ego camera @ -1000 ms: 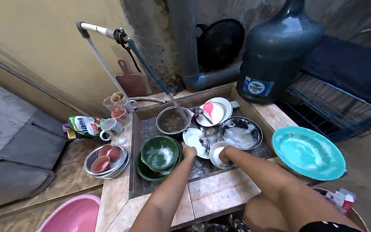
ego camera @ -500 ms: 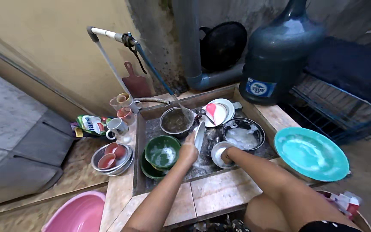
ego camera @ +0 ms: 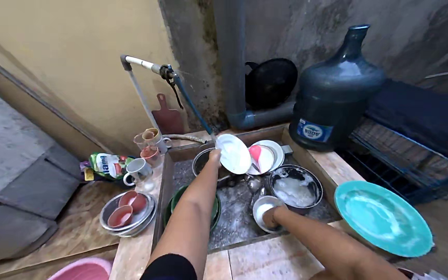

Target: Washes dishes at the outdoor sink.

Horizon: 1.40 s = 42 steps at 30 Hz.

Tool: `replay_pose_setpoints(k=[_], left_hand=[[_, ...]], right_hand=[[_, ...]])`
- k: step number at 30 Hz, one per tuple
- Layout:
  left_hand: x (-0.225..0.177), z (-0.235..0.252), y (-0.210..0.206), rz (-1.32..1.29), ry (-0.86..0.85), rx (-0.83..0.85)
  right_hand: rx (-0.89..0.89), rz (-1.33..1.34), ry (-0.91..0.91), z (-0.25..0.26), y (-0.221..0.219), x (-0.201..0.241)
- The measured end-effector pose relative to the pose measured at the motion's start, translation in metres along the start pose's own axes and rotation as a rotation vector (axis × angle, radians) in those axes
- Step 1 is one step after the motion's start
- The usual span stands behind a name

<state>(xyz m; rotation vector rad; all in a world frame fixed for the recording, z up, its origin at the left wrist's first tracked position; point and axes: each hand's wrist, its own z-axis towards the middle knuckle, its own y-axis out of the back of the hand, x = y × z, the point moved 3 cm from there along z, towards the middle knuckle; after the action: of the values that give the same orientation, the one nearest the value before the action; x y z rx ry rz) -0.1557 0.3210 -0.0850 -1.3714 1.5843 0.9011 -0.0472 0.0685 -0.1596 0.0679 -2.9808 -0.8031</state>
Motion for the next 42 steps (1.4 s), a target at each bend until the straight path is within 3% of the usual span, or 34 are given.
replay_pose_setpoints(k=[5,11,15,18,21,23,26,28,32,35,37,40,42], left_hand=[[-0.018,0.027,-0.01,0.276,-0.19,0.009],[-0.057,0.005,-0.013,0.774,-0.665,0.054],[-0.046,-0.015,-0.004,1.078,-0.875,0.03],[-0.026,-0.039,0.008,1.018,-0.981,0.018],[-0.003,-0.071,0.023,0.592,-0.847,-0.106],[0.02,-0.083,0.029,0.159,-0.6,-0.156],[0.055,-0.112,0.022,-0.34,-0.219,-0.086],[0.068,-0.138,0.009,-0.514,-0.065,-0.022],[0.084,-0.174,-0.022,-0.387,-0.124,0.15],[0.092,-0.169,-0.018,-0.248,-0.14,0.03],[0.089,-0.159,-0.001,-0.211,-0.162,-0.025],[0.084,-0.17,0.011,-0.165,-0.145,0.046],[0.086,-0.184,-0.005,-0.151,-0.123,0.123]], right_hand=[[-0.015,0.077,0.054,0.015,0.0,-0.002],[-0.083,0.006,0.123,0.014,0.012,-0.01],[-0.13,0.022,0.123,-0.011,0.025,-0.008],[-0.228,0.11,0.136,-0.042,0.047,-0.011],[-0.51,0.296,0.257,-0.07,0.073,-0.023],[-0.765,0.516,0.29,-0.092,0.09,-0.031],[-1.124,0.931,0.261,-0.105,0.108,-0.037],[-1.224,0.963,0.204,-0.09,0.113,-0.038],[-1.166,0.674,0.059,-0.031,0.102,-0.014],[-0.937,0.597,0.307,-0.037,0.078,0.028],[-0.942,0.425,0.418,-0.039,0.068,0.025],[-1.048,0.481,0.091,-0.037,0.07,-0.01],[-1.125,0.578,0.007,-0.031,0.082,-0.01]])
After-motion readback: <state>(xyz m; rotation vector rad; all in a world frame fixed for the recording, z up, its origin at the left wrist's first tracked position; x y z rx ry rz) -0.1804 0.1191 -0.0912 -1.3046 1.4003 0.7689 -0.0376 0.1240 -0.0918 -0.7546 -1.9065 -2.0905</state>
